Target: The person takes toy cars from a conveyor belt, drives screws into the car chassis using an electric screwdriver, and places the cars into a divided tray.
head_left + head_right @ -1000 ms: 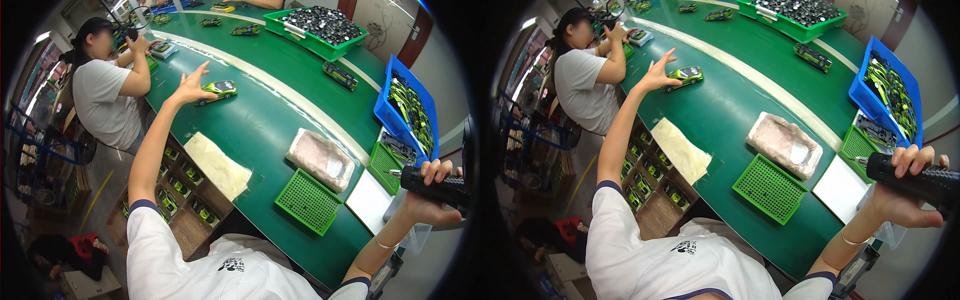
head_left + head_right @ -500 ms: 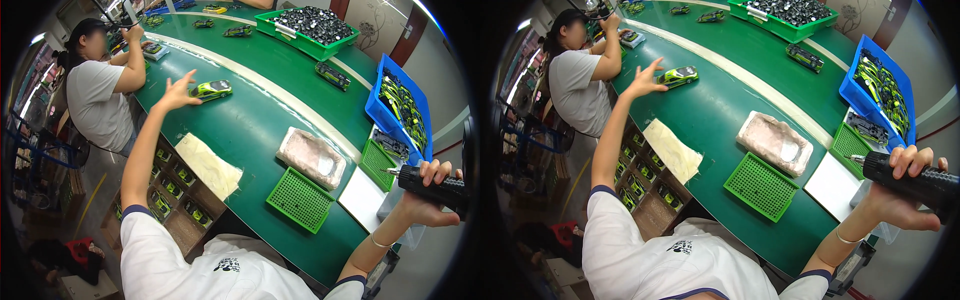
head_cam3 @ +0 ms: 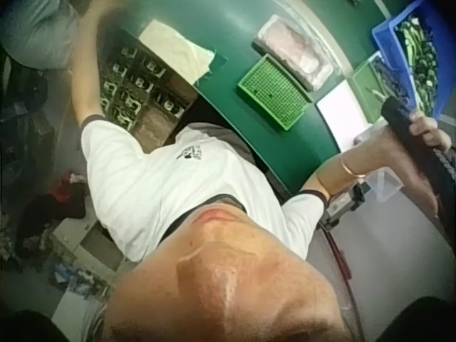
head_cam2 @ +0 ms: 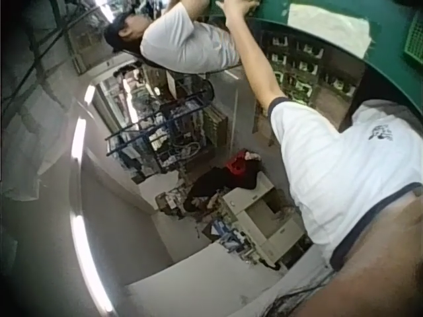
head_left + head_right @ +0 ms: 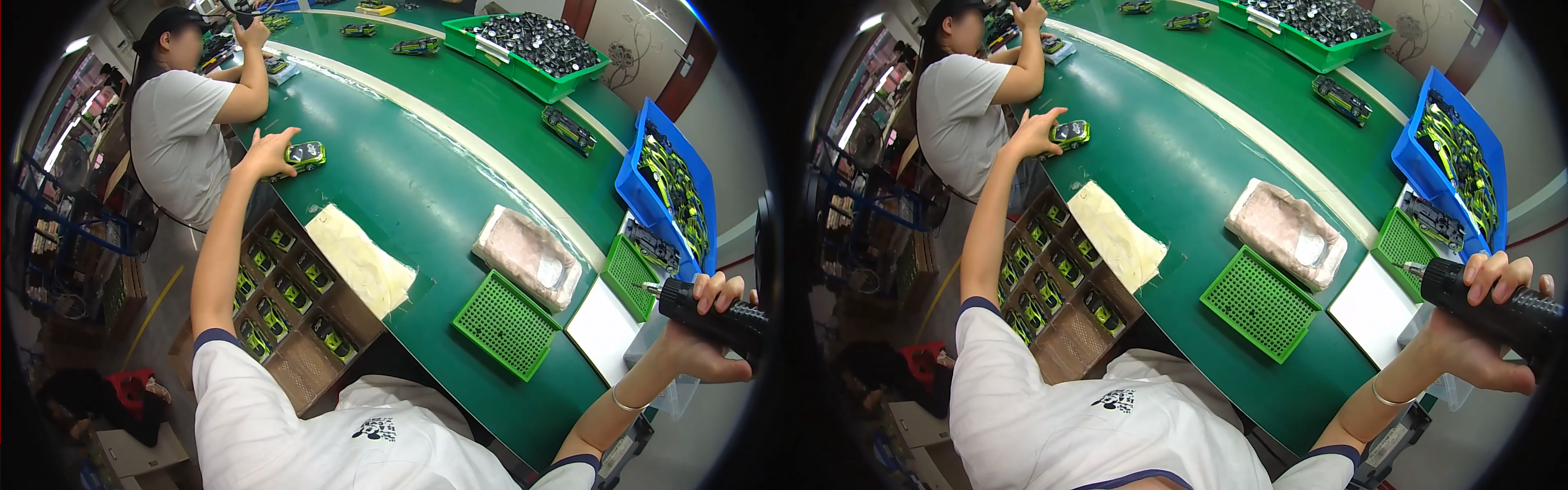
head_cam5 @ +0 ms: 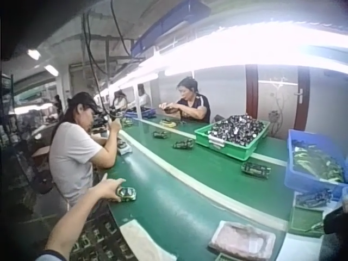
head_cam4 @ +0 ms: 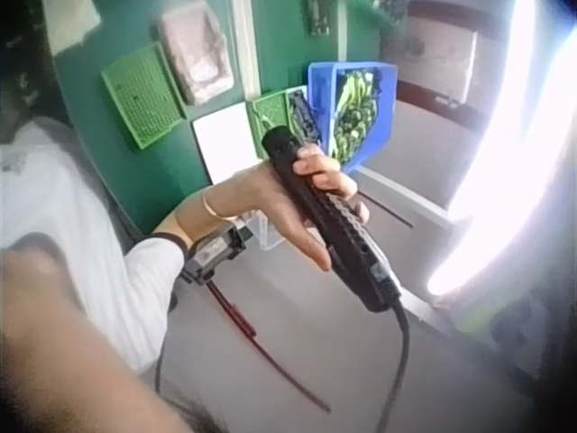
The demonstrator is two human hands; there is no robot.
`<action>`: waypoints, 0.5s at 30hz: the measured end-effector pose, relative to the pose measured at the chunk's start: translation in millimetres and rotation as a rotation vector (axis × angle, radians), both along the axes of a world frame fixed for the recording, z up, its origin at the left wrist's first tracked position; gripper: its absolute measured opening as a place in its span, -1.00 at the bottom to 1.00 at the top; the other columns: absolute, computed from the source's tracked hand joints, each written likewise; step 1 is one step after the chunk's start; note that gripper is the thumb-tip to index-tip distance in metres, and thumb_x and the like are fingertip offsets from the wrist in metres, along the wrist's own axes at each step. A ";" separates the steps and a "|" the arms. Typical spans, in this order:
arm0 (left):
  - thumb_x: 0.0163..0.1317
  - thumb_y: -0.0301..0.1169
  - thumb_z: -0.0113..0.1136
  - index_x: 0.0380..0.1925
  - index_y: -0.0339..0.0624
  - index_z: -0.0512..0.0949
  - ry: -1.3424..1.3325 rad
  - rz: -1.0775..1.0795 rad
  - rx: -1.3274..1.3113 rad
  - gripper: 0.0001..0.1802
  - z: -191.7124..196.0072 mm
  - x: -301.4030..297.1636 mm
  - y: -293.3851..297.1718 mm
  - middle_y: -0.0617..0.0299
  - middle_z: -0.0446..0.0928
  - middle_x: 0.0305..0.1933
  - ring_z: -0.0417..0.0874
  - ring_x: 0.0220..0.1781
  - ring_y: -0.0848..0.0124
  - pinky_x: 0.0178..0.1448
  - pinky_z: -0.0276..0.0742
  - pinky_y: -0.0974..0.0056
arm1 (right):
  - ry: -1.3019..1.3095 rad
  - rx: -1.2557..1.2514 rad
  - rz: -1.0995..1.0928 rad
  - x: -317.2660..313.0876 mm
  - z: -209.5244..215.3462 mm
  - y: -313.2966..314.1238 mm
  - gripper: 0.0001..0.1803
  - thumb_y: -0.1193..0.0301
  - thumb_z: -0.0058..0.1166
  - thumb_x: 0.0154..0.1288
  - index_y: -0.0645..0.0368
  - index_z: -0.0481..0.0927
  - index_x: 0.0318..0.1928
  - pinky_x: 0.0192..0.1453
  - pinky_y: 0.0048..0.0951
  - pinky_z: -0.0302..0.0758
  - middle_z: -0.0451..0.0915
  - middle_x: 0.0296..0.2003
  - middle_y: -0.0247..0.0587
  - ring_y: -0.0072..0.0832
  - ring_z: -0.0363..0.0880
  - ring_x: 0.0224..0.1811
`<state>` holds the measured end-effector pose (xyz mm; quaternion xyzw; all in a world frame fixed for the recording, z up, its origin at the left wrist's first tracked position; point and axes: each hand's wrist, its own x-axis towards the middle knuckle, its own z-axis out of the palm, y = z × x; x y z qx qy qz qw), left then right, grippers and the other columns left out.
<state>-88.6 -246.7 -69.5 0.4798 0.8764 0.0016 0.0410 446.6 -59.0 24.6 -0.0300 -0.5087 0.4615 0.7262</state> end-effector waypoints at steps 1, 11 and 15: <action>-0.37 -0.24 0.36 0.11 -0.03 0.11 0.049 -0.041 -0.032 -0.06 0.0 4.9 12.3 0.06 0.47 -0.11 0.40 0.02 0.14 0.26 -0.18 -0.13 | -0.003 0.001 -0.006 0.6 0.3 -0.8 -0.10 -0.38 -0.10 -0.24 0.21 0.29 -0.15 -0.44 -0.51 0.15 0.16 -0.54 -0.28 -0.55 0.14 -0.56; -0.08 -0.43 0.27 0.03 -0.20 0.09 -1.253 -0.269 1.213 -0.30 8.6 97.3 118.8 0.16 0.47 -0.22 0.46 -0.16 0.41 0.02 0.28 0.28 | -0.007 0.091 0.048 12.2 1.3 -0.5 -0.08 -0.39 -0.13 -0.26 0.20 0.29 -0.13 -0.45 -0.50 0.15 0.17 -0.52 -0.27 -0.54 0.16 -0.57; -0.01 -0.42 0.21 0.03 -0.15 0.07 -1.218 -0.124 1.426 -0.36 9.2 84.2 52.2 0.19 0.48 -0.20 0.45 -0.16 0.46 -0.08 0.32 0.32 | -0.036 0.023 0.053 16.1 4.6 -0.3 -0.17 -0.33 -0.15 -0.25 0.20 0.29 -0.22 -0.43 -0.48 0.15 0.17 -0.54 -0.26 -0.53 0.15 -0.57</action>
